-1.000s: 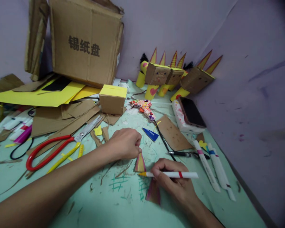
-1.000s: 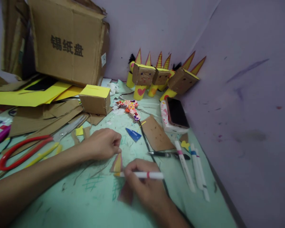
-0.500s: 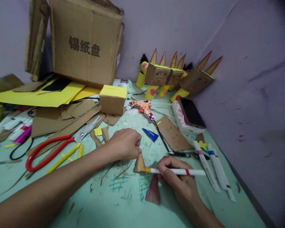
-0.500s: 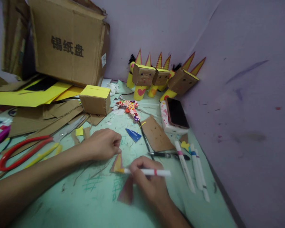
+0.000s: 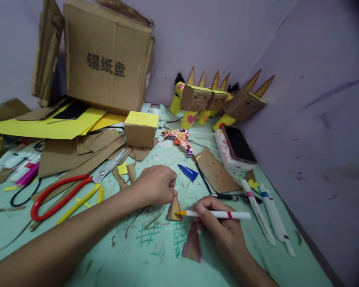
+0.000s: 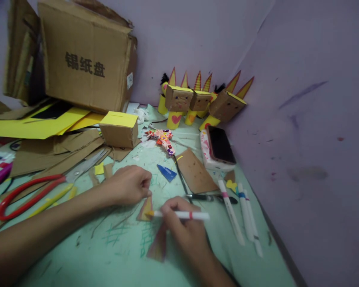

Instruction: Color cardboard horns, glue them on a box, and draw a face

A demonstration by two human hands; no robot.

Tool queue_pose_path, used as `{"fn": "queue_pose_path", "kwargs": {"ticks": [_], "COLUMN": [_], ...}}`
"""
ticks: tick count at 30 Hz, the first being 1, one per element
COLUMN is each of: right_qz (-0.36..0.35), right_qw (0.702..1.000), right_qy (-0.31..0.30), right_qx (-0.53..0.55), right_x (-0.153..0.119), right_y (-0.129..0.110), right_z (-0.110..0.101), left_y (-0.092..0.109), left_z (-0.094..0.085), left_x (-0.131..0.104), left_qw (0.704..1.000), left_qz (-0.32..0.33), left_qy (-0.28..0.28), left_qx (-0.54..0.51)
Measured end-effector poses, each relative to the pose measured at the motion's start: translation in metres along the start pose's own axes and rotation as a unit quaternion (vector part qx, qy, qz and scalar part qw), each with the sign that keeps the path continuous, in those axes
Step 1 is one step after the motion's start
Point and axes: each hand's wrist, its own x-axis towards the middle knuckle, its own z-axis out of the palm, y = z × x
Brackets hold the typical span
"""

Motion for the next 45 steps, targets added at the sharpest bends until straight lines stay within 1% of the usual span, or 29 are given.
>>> {"fn": "queue_pose_path", "kwargs": {"ticks": [3, 6, 9, 13, 17, 23, 26, 29, 32, 38, 41, 45], "right_qz": [0.003, -0.024, -0.041, -0.037, -0.015, -0.029, -0.014, -0.011, -0.007, -0.023, -0.024, -0.020], "right_qw": [1.000, 0.998, 0.995, 0.996, 0.997, 0.997, 0.997, 0.996, 0.997, 0.998, 0.997, 0.996], "right_qy": [0.014, -0.006, -0.019, -0.036, -0.019, -0.036, -0.026, -0.007, 0.006, 0.020, 0.014, -0.011], "right_qx": [-0.001, -0.060, -0.085, -0.076, -0.073, -0.066, -0.066, -0.086, -0.083, -0.062, -0.070, -0.085], "right_x": [0.0007, 0.0017, 0.0020, 0.0022, 0.0020, 0.0019, 0.0030, 0.0041, 0.0049, 0.0057, 0.0053, 0.0044], "right_y": [-0.0012, 0.0001, 0.0022, 0.0029, 0.0013, 0.0018, 0.0030, 0.0037, 0.0045, 0.0057, 0.0045, 0.0028], "right_z": [0.0017, 0.0033, 0.0040, 0.0030, 0.0022, 0.0022, 0.0017, 0.0022, 0.0041, 0.0060, 0.0042, 0.0020], "left_y": [-0.0002, -0.0003, 0.0002, 0.0015, 0.0023, 0.0012, 0.0006, 0.0006, 0.0011, 0.0017, 0.0016, 0.0021], "left_z": [-0.0007, -0.0014, -0.0017, -0.0021, -0.0024, -0.0018, -0.0017, -0.0019, -0.0021, -0.0021, -0.0023, -0.0030], "left_x": [-0.0006, -0.0010, -0.0012, -0.0015, -0.0016, -0.0018, -0.0017, -0.0018, -0.0018, -0.0016, -0.0020, -0.0027], "left_qw": [1.000, 1.000, 1.000, 1.000, 1.000, 1.000, 1.000, 1.000, 1.000, 1.000, 1.000, 1.000], "left_qz": [-0.001, 0.002, 0.001, -0.002, -0.005, 0.002, 0.003, 0.003, 0.000, -0.006, -0.005, -0.002], "left_qy": [-0.006, -0.011, -0.013, -0.012, -0.013, -0.008, -0.008, -0.007, -0.007, -0.011, -0.009, -0.007], "left_qx": [0.000, -0.001, 0.001, 0.005, 0.005, 0.003, 0.001, -0.001, -0.002, 0.000, -0.001, -0.001]}}
